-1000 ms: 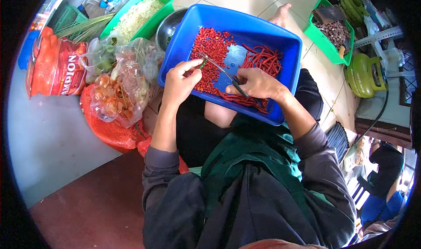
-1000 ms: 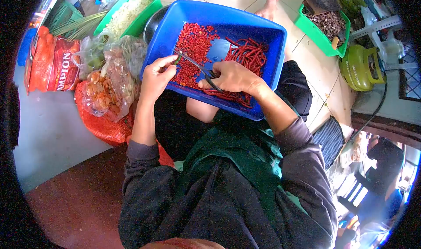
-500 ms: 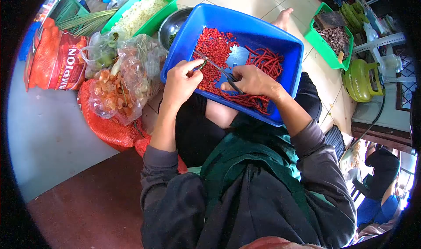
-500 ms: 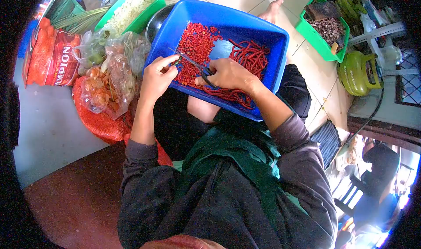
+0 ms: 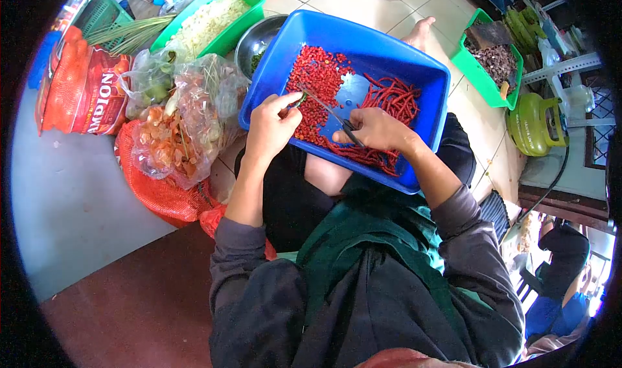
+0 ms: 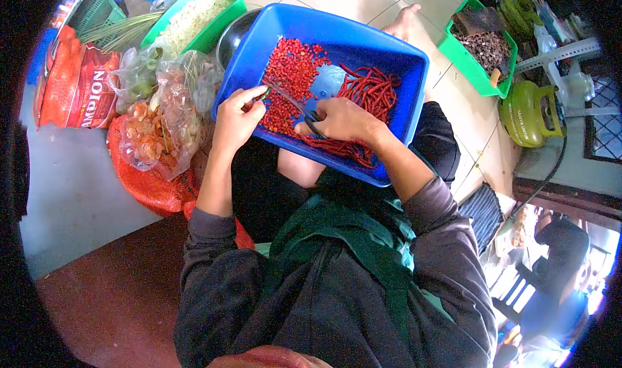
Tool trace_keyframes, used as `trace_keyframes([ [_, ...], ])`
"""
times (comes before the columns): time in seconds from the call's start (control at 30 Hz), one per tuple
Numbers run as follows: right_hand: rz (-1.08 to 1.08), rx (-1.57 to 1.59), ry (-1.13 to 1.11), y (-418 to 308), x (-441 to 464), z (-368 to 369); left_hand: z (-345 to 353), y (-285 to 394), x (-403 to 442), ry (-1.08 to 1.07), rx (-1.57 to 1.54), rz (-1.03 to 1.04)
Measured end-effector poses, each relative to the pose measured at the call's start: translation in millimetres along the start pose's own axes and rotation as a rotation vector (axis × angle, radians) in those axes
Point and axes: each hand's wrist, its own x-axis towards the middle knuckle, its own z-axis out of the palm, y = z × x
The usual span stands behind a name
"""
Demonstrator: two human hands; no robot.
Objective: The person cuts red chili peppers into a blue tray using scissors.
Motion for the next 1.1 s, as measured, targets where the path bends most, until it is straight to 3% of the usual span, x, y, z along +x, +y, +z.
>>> trace_keyframes([
  [1.1, -0.065, 0.085, 0.046, 2.9, 11.7, 12.2, 3.4, -3.7, 1.2, 0.080, -0.036, 0.028],
])
